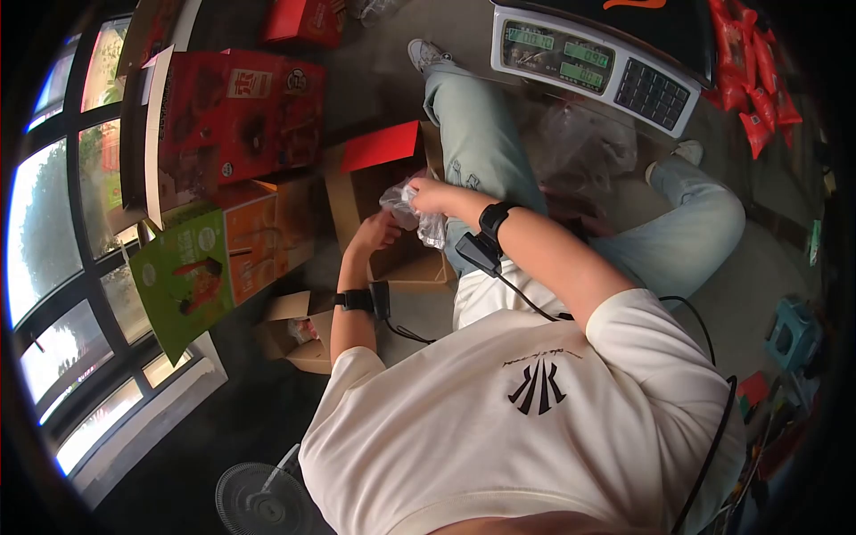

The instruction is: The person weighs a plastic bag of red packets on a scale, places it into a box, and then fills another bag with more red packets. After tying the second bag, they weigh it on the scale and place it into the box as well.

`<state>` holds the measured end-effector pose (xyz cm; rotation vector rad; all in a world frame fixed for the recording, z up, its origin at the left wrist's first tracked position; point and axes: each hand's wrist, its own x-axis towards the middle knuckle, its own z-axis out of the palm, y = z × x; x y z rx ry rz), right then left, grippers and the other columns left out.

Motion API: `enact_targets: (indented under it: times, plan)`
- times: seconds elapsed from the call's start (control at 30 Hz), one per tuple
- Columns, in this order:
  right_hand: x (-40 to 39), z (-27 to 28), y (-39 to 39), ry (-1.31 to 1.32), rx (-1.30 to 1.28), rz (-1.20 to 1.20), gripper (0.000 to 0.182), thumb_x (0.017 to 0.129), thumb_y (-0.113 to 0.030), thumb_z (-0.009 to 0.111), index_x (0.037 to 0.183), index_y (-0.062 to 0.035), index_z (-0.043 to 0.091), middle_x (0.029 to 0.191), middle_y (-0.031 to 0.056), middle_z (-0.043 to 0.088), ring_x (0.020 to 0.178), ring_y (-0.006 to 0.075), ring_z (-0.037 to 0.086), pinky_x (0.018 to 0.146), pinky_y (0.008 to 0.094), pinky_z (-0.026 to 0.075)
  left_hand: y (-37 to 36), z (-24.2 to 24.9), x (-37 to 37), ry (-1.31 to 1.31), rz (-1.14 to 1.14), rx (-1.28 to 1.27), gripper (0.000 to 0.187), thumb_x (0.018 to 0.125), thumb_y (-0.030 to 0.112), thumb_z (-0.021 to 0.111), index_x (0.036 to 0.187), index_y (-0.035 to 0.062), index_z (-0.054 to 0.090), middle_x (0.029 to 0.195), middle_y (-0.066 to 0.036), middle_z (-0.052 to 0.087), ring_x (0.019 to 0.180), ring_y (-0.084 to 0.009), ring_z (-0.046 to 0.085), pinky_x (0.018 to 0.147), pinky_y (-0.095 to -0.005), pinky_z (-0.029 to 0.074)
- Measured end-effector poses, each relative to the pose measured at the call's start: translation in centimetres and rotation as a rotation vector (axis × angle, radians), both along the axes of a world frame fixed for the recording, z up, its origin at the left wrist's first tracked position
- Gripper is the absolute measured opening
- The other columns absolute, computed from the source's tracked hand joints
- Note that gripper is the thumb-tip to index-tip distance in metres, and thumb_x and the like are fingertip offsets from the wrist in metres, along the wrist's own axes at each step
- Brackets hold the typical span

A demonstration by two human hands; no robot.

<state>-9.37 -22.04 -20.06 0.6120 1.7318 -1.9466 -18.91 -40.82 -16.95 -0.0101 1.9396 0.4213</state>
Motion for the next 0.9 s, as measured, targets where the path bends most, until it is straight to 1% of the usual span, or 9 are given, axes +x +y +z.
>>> enact_targets:
  times: [0.13, 0.17, 0.23, 0.27, 0.37, 0.4, 0.63, 0.77, 0.9]
  plan:
    - [0.7, 0.9, -0.3, 0.159, -0.117, 0.165, 0.031, 0.082, -0.012, 0.060, 0.112, -0.0026, 0.061, 0.097, 0.0098, 0.065, 0.090, 0.0189, 0.060, 0.077, 0.0328, 0.047, 1.8, 1.9, 1.1, -0.253, 0.577, 0.074, 0.063, 0.087, 0.063, 0.046, 0.109, 0.0066, 0.063, 0.104, -0.009, 0.064, 0.085, -0.0197, 0.061, 0.076, -0.0381, 0.050]
    - [0.7, 1.2, -0.1, 0.194, -0.114, 0.236, 0.029, 0.082, -0.013, 0.061, 0.109, -0.0024, 0.062, 0.095, 0.0087, 0.066, 0.088, 0.0175, 0.060, 0.076, 0.0322, 0.047, 1.0, 0.4, 1.1, -0.246, 0.566, 0.070, 0.063, 0.087, 0.063, 0.046, 0.109, 0.0066, 0.063, 0.104, -0.009, 0.064, 0.085, -0.0197, 0.061, 0.076, -0.0381, 0.050]
    - [0.2, 0.0, -0.8, 0.194, -0.208, 0.246, 0.029, 0.082, -0.018, 0.063, 0.106, -0.0021, 0.064, 0.092, 0.0074, 0.067, 0.087, 0.0169, 0.060, 0.076, 0.0319, 0.047, -1.8, -3.9, 0.6, 0.118, -0.372, 0.532, 0.044, 0.088, 0.045, 0.056, 0.109, 0.0066, 0.062, 0.102, -0.008, 0.063, 0.082, -0.0153, 0.060, 0.071, -0.0301, 0.050]
    - [0.1, -0.2, -1.0, 0.211, -0.161, 0.222, 0.032, 0.080, -0.022, 0.065, 0.105, -0.0024, 0.064, 0.095, 0.0098, 0.067, 0.088, 0.0191, 0.061, 0.076, 0.0329, 0.048, -0.5, -3.2, 0.5, -0.186, 0.369, 0.362, 0.025, 0.088, 0.023, 0.057, 0.103, 0.0053, 0.063, 0.093, -0.005, 0.063, 0.073, -0.0099, 0.057, 0.061, -0.0237, 0.046]
    - [0.3, 0.6, -0.6, 0.170, -0.140, 0.161, 0.049, 0.077, -0.033, 0.067, 0.111, 0.0006, 0.060, 0.106, 0.0159, 0.065, 0.096, 0.0244, 0.061, 0.081, 0.0346, 0.048, 1.5, 2.6, 0.4, 0.244, 0.027, 0.497, 0.017, 0.088, 0.017, 0.052, 0.093, 0.0051, 0.063, 0.081, -0.001, 0.060, 0.062, -0.0076, 0.052, 0.053, -0.0242, 0.040]
    - [0.5, 1.2, -0.4, 0.108, -0.061, 0.082, 0.053, 0.080, -0.035, 0.065, 0.118, 0.0003, 0.055, 0.114, 0.0169, 0.061, 0.103, 0.0254, 0.059, 0.086, 0.0348, 0.046, 1.8, 2.4, -1.2, 0.094, 0.342, 0.392, 0.016, 0.087, 0.017, 0.052, 0.088, 0.0052, 0.062, 0.072, 0.002, 0.057, 0.058, -0.0077, 0.049, 0.050, -0.0251, 0.037]
    - [-0.3, 0.7, -0.9, -0.054, 0.002, -0.222, 0.072, 0.083, -0.042, 0.060, 0.133, 0.0056, 0.039, 0.134, 0.0244, 0.047, 0.125, 0.0328, 0.046, 0.103, 0.0377, 0.038, -0.4, 9.6, -2.3, 0.442, 0.114, 0.120, 0.018, 0.090, 0.020, 0.055, 0.084, 0.0049, 0.061, 0.069, 0.005, 0.053, 0.060, -0.0049, 0.046, 0.051, -0.0235, 0.035]
    - [-1.0, 0.2, -0.5, -0.069, -0.006, -0.222, 0.072, 0.084, -0.045, 0.057, 0.132, 0.0057, 0.041, 0.134, 0.0225, 0.047, 0.124, 0.0313, 0.046, 0.102, 0.0371, 0.038, 4.4, 18.3, 1.0, 0.403, -0.064, 0.450, 0.023, 0.092, 0.021, 0.056, 0.076, 0.0052, 0.050, 0.066, 0.007, 0.042, 0.061, -0.0033, 0.038, 0.053, -0.0220, 0.031]
    - [-2.2, 0.7, 0.4, 0.038, -0.380, 0.005, 0.078, 0.084, -0.062, 0.047, 0.123, 0.0052, 0.052, 0.116, 0.0199, 0.060, 0.111, 0.0280, 0.057, 0.094, 0.0326, 0.043, 10.5, 24.0, 4.9, 0.392, -0.249, 0.869, 0.020, 0.091, 0.016, 0.056, 0.102, -0.0011, 0.059, 0.095, -0.001, 0.055, 0.090, -0.0099, 0.049, 0.083, -0.0243, 0.038]
